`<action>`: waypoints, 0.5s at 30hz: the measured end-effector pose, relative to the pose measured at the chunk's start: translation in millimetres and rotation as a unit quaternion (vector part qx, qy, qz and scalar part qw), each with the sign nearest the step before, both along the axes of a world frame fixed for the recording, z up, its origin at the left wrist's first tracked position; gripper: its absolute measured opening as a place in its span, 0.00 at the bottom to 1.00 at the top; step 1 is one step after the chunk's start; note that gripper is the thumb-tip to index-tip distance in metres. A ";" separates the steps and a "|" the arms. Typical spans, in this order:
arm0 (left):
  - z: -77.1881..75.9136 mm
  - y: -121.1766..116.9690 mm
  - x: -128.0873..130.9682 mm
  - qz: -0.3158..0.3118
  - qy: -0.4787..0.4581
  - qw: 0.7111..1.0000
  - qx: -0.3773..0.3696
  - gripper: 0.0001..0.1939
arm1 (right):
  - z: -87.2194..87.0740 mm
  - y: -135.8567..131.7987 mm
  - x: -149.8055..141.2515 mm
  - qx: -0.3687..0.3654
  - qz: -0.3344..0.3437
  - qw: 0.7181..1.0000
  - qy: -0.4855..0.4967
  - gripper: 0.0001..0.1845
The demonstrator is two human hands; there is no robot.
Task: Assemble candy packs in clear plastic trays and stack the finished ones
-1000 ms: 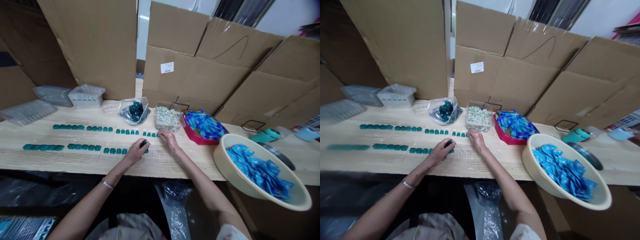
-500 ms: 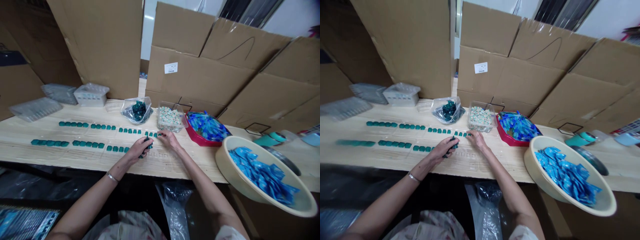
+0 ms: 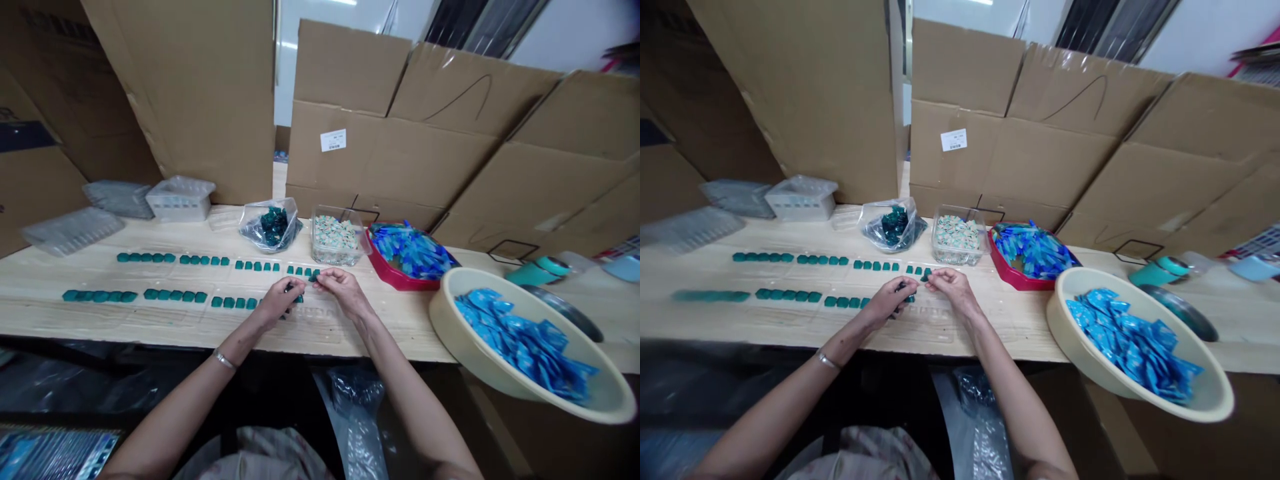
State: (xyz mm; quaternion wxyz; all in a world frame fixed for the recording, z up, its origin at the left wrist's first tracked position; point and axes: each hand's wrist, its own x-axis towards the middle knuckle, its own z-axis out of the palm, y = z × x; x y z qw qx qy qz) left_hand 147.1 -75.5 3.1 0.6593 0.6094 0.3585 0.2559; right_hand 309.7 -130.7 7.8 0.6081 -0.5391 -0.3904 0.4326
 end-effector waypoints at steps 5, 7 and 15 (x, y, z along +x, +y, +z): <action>3.4 0.5 2.6 -0.022 -0.069 0.996 -0.054 0.17 | -0.5 -8.6 -2.2 -0.006 0.014 1.000 0.013 0.14; 3.9 -0.3 4.5 -0.038 -0.072 0.994 -0.074 0.17 | -2.1 -9.8 -3.3 -0.006 0.023 0.999 0.027 0.14; 3.8 1.2 1.9 -0.126 -0.163 0.951 -0.231 0.15 | -7.4 -12.4 -3.5 0.002 0.071 0.988 0.137 0.13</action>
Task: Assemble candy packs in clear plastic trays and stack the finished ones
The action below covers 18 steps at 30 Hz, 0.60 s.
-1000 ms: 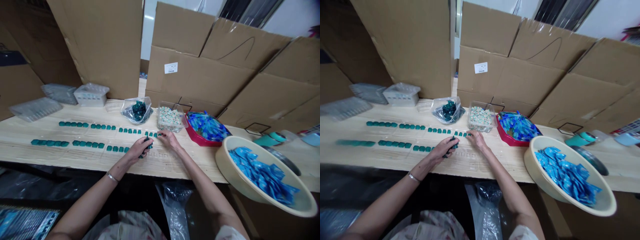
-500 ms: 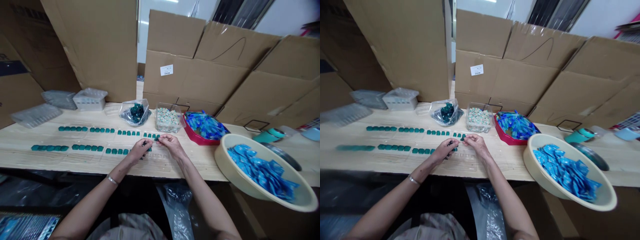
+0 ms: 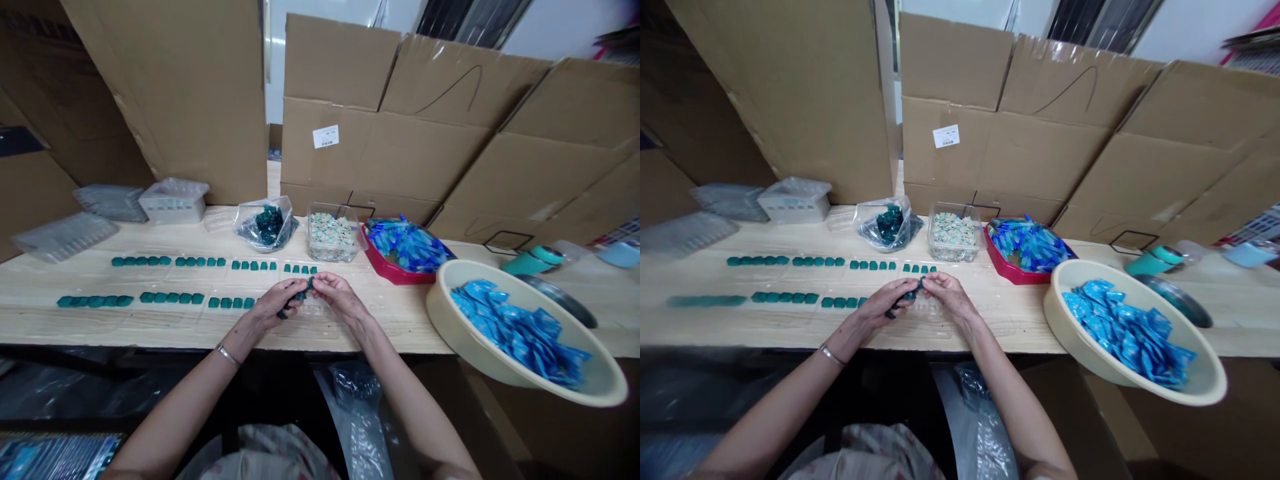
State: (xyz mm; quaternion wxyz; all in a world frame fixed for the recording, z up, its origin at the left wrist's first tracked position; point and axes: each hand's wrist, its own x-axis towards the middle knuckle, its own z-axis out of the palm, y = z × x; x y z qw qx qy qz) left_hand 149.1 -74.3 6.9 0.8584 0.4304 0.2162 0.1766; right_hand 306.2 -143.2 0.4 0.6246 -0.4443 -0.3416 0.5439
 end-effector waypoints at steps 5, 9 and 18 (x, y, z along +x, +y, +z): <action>1.7 1.3 -1.4 -0.015 -0.035 0.997 -0.064 0.12 | -0.2 -2.7 -3.8 -0.006 -0.009 0.998 0.060 0.13; 0.9 -0.5 -1.9 0.002 -0.027 0.998 -0.060 0.13 | -0.2 -4.8 -6.1 -0.006 -0.006 0.998 0.068 0.14; -0.7 -5.5 -2.4 0.011 -0.037 0.996 -0.080 0.12 | 0.8 -4.0 -13.8 0.006 -0.060 0.998 0.013 0.13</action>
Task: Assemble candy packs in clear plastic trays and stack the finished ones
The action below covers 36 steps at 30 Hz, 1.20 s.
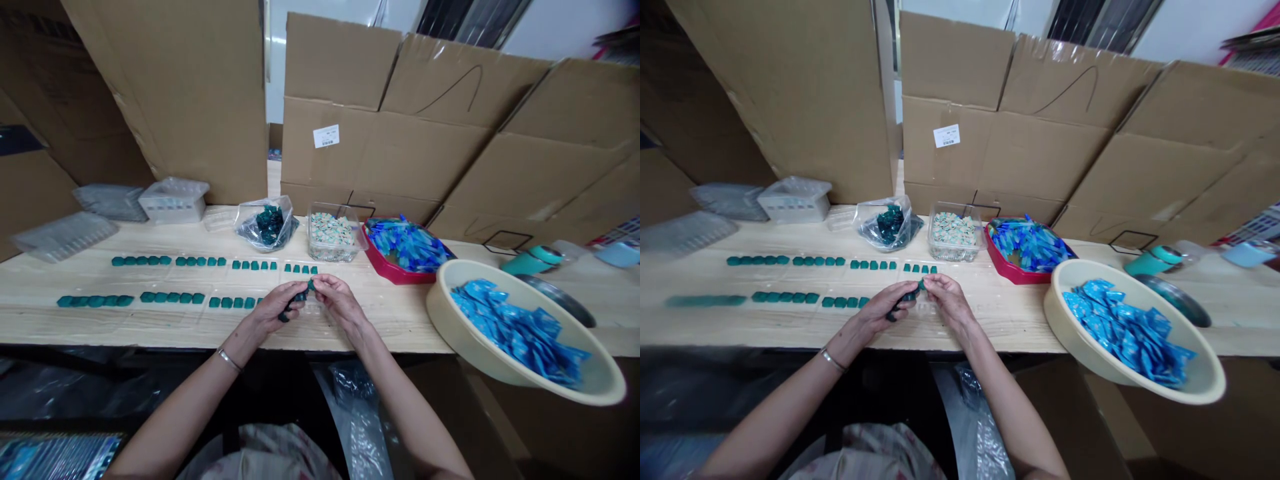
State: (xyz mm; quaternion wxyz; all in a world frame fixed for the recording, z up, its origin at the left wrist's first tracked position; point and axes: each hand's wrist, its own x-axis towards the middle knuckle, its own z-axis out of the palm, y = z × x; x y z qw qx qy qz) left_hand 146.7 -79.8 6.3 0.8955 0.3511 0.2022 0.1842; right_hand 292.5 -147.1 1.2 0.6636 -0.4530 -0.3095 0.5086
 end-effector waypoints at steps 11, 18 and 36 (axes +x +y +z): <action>-17.2 4.3 6.3 -0.001 0.037 0.998 -0.042 0.13 | -7.4 -19.7 10.0 0.059 -0.033 0.902 -0.426 0.12; -12.3 3.0 6.7 0.048 0.062 0.996 -0.035 0.15 | -17.3 16.6 62.0 0.035 -0.089 0.907 -0.410 0.13; -5.4 5.9 5.6 0.009 -0.003 0.990 -0.142 0.06 | -29.3 51.8 82.1 -0.062 -0.091 0.763 -0.636 0.08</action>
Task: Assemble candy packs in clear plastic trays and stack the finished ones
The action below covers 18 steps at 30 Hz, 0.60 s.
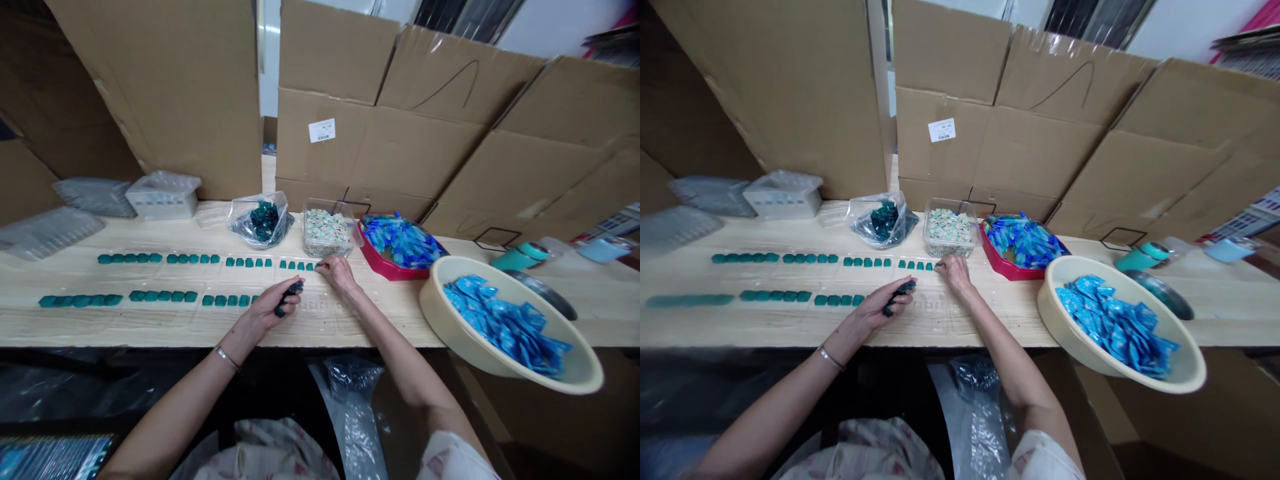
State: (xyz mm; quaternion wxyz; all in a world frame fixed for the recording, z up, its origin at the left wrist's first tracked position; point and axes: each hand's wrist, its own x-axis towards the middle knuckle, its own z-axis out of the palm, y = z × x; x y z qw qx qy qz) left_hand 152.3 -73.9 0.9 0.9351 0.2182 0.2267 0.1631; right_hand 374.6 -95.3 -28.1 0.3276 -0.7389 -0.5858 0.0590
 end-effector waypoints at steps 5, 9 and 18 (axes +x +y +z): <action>-1.6 -0.8 3.9 0.021 0.013 0.999 0.027 0.08 | 18.1 -25.3 -26.7 0.061 0.062 0.975 0.205 0.15; -2.0 -4.5 8.9 0.052 0.014 0.995 0.088 0.09 | 33.1 -52.2 -62.1 0.030 0.138 0.934 0.327 0.15; -1.5 -7.9 21.1 0.041 -0.012 0.993 0.110 0.12 | 23.5 -55.5 -71.3 0.056 0.071 0.870 0.484 0.16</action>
